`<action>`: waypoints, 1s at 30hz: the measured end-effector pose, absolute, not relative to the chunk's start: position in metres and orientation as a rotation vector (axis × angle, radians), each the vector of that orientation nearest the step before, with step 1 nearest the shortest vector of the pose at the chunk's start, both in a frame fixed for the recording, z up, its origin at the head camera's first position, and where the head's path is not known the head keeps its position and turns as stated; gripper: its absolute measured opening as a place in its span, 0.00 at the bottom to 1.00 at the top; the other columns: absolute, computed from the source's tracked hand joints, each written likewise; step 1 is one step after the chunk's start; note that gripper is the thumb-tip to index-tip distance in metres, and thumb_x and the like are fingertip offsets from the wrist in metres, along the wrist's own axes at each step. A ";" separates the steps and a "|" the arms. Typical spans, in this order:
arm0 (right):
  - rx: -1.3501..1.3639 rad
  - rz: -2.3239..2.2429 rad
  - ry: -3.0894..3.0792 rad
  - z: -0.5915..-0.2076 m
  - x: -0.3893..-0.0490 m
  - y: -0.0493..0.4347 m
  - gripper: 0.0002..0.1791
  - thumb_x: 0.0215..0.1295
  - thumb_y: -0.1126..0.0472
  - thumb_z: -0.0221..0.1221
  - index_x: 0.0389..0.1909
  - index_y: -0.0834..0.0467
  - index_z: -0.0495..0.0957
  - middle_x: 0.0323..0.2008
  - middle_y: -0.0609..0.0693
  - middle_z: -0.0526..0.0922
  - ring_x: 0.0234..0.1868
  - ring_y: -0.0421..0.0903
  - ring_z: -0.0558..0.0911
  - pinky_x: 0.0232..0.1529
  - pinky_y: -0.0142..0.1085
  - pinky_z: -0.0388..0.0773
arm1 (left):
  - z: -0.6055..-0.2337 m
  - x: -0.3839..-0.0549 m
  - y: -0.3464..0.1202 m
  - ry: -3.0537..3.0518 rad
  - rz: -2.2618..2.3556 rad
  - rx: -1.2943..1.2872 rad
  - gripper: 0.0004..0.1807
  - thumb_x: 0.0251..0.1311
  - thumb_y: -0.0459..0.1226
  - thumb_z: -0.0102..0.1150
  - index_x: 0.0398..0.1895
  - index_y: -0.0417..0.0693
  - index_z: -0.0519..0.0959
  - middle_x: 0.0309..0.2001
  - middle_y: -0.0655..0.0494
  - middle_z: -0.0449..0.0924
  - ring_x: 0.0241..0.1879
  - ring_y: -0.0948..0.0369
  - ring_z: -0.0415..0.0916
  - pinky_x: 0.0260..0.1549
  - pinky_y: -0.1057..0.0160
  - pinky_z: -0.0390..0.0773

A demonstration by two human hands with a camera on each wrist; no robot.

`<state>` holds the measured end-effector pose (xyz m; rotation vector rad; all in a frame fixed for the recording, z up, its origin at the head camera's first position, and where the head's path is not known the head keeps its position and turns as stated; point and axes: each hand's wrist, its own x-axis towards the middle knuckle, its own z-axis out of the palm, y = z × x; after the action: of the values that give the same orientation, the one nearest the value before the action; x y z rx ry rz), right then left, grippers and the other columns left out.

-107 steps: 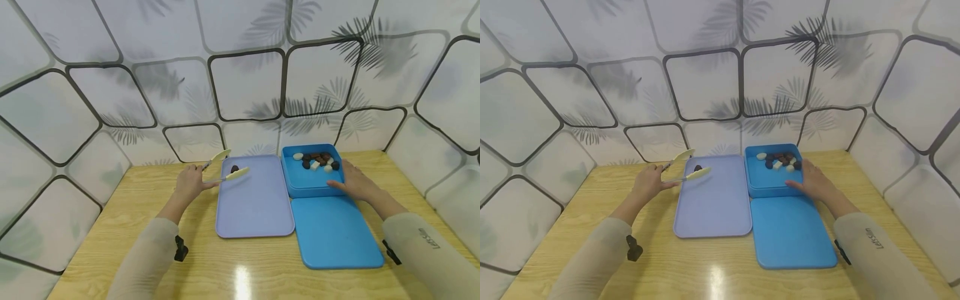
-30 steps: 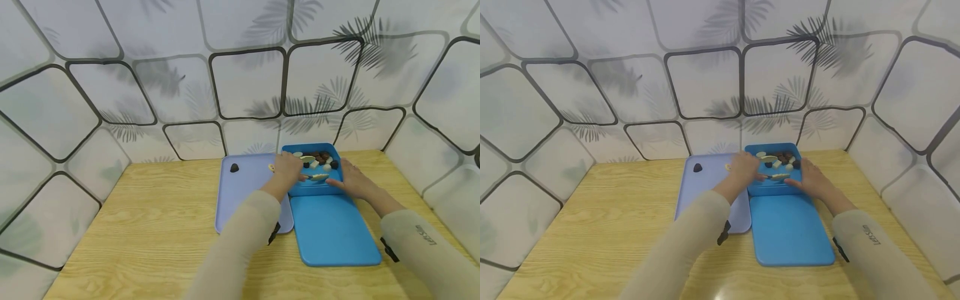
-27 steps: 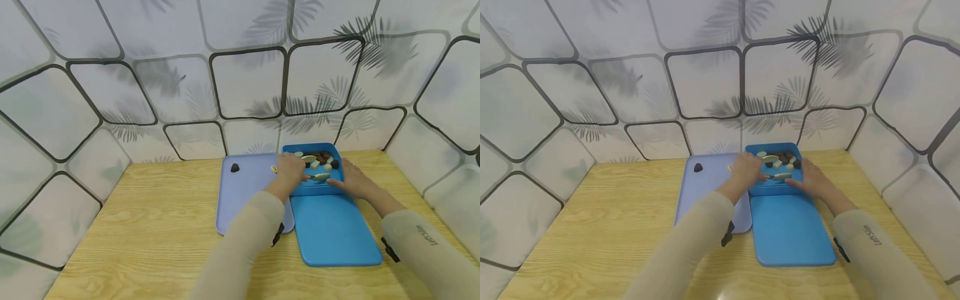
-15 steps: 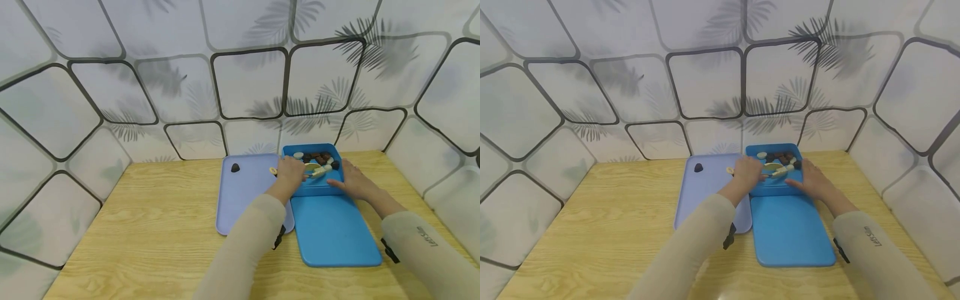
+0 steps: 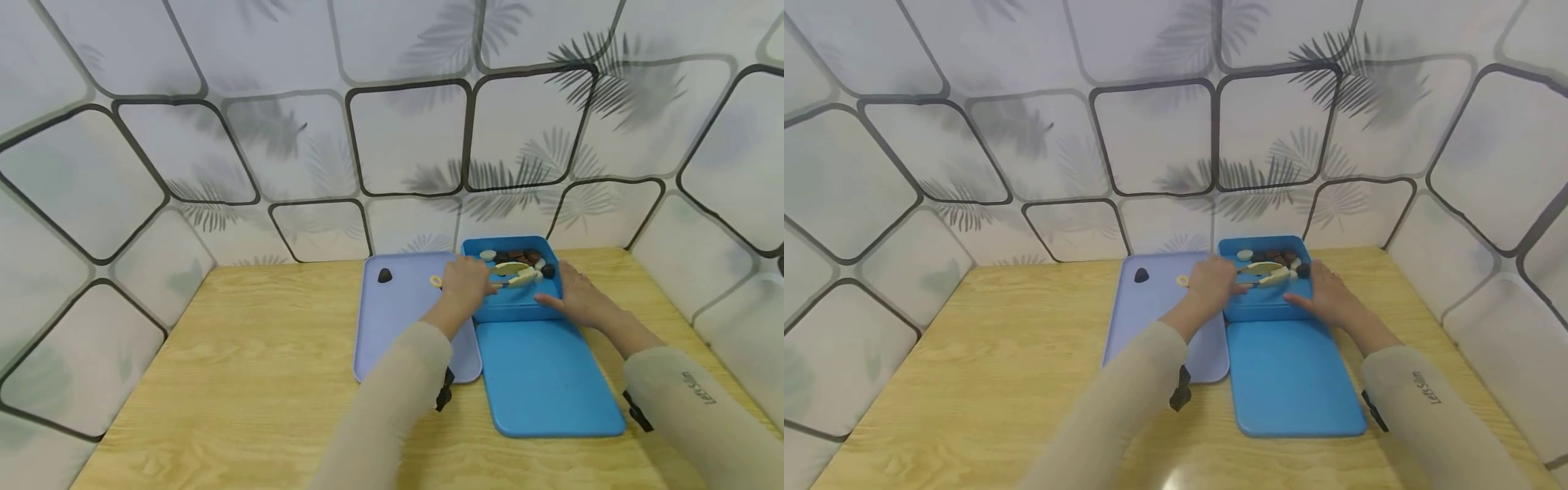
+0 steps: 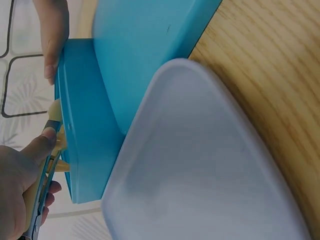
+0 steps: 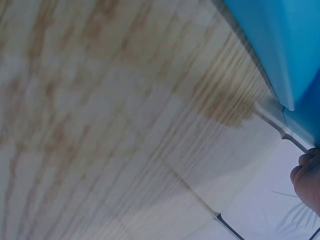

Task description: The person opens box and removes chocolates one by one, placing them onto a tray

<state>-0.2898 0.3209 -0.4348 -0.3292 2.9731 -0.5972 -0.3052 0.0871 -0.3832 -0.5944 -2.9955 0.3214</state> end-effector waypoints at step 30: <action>-0.378 -0.619 2.986 -0.433 -0.288 0.320 0.57 0.66 0.37 0.50 0.68 0.78 0.32 0.68 0.79 0.37 0.67 0.76 0.43 0.67 0.61 0.38 | -0.335 -0.296 -0.021 -2.586 0.091 -0.661 0.32 0.46 0.66 0.57 0.36 0.48 0.82 0.29 0.56 0.81 0.29 0.60 0.77 0.22 0.66 0.77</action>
<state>-0.2877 0.3201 -0.4333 -0.3781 2.9856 -0.6187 -0.2964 -0.0213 -0.3351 -0.6609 -2.5856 0.0912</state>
